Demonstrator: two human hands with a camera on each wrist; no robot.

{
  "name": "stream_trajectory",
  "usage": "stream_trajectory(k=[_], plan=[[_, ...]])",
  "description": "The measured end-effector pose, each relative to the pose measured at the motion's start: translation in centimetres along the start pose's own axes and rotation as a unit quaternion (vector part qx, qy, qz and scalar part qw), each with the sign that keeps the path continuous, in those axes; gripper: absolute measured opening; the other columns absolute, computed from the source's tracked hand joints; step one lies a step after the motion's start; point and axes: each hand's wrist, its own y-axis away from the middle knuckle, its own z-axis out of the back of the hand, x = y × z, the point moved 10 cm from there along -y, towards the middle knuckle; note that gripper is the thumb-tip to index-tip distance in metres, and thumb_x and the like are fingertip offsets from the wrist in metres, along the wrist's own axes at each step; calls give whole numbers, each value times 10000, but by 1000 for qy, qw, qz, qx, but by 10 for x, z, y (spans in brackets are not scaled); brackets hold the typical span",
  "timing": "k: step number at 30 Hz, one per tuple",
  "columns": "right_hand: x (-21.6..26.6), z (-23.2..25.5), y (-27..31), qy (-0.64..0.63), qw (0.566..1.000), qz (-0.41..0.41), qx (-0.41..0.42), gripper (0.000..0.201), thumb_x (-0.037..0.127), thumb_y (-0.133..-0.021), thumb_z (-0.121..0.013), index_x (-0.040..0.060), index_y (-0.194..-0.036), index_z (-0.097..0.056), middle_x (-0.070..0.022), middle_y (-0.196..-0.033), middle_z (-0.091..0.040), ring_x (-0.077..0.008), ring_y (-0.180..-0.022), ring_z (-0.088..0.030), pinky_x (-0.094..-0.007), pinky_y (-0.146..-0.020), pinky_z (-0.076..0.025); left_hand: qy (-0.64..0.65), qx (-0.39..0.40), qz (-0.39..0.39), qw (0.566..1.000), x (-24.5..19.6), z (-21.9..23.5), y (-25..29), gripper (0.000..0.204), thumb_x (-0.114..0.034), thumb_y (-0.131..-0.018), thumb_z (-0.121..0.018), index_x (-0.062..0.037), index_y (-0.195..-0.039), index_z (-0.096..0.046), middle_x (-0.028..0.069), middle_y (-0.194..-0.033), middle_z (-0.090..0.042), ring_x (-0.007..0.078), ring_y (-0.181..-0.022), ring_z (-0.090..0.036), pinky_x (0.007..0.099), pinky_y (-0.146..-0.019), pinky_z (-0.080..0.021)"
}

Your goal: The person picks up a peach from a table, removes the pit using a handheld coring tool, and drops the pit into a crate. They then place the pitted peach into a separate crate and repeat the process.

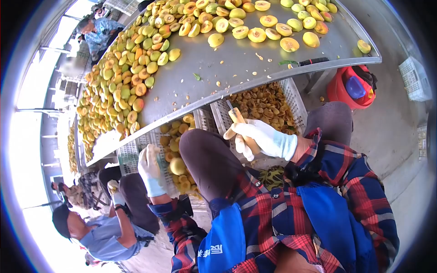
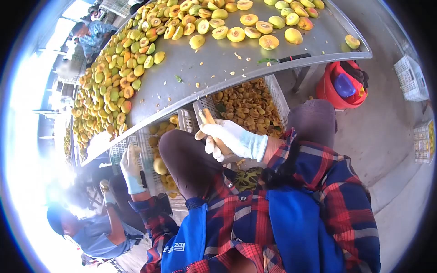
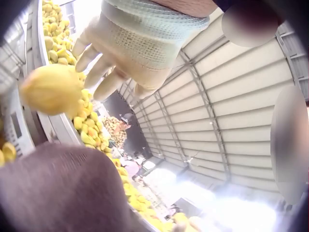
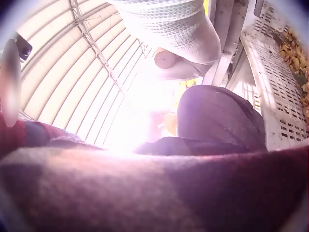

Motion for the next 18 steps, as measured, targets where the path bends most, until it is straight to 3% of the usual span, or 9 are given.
stream_trajectory(k=[1,3,5,6,10,13,16,18], plan=[[3,0,1,3,1000,8,1,298,297,-978,-539,15,-1067,-566,-39,-656,-573,-130,-489,-526,-266,-447,-433,-5,6,-8,1000,-13,-6,-9,318,-251,-986,-522,28,-945,-668,129,-916,-665,200,-878,-616,323,-826,-470],[1,1,-1,-48,999,-9,-10,254,271,-976,-554,29,-1052,-556,-33,-635,-555,-103,-473,-495,-231,-409,-387,-120,9,-100,988,-58,-31,-31,297,-250,-974,-543,22,-975,-661,134,-915,-660,213,-851,-616,327,-819,-473],[1,7,-3,-44,998,-12,-35,249,271,-980,-553,32,-1049,-562,-35,-630,-553,-92,-454,-480,-228,-388,-373,-110,92,-169,975,-91,-78,-68,306,-274,-933,-600,-9,-1079,-643,163,-978,-660,260,-894,-623,361,-845,-477],[2,12,-5,-28,998,-6,-47,275,291,-982,-548,23,-1040,-566,-38,-628,-554,-90,-434,-475,-231,-378,-370,-167,122,-201,957,-109,-106,-86,345,-247,-932,-610,-11,-1184,-616,153,-1136,-649,264,-992,-621,342,-910,-464],[26,12,-1,29,998,31,-53,328,322,-982,-541,4,-1059,-566,-45,-637,-561,-90,-431,-491,-229,-384,-386,-190,177,-322,910,-181,-227,-162,535,-361,-888,-654,-79,-1326,-532,165,-1294,-579,287,-1188,-561,372,-1018,-426],[32,16,0,3,996,24,-83,279,286,-985,-541,22,-1075,-544,17,-659,-491,-48,-455,-435,-196,-384,-314,-295,153,-297,895,-199,-306,-217,686,-505,-837,-639,-212,-1425,-441,142,-1467,-421,323,-1324,-439,424,-1066,-391],[48,16,-3,-69,992,92,-60,204,230,-981,-537,46,-1067,-524,46,-627,-433,-45,-460,-414,-205,-384,-302,-324,122,-328,879,-202,-347,-241,647,-452,-821,-664,-197,-1386,-475,139,-1440,-442,330,-1286,-475,429,-1039,-417],[52,20,-4,-95,988,109,-52,210,235,-981,-539,52,-1082,-519,53,-622,-420,-46,-460,-408,-203,-386,-303,-270,182,-275,905,-185,-363,-250,595,-383,-788,-698,-165,-1312,-518,149,-1366,-500,334,-1214,-535,435,-997,-449]])
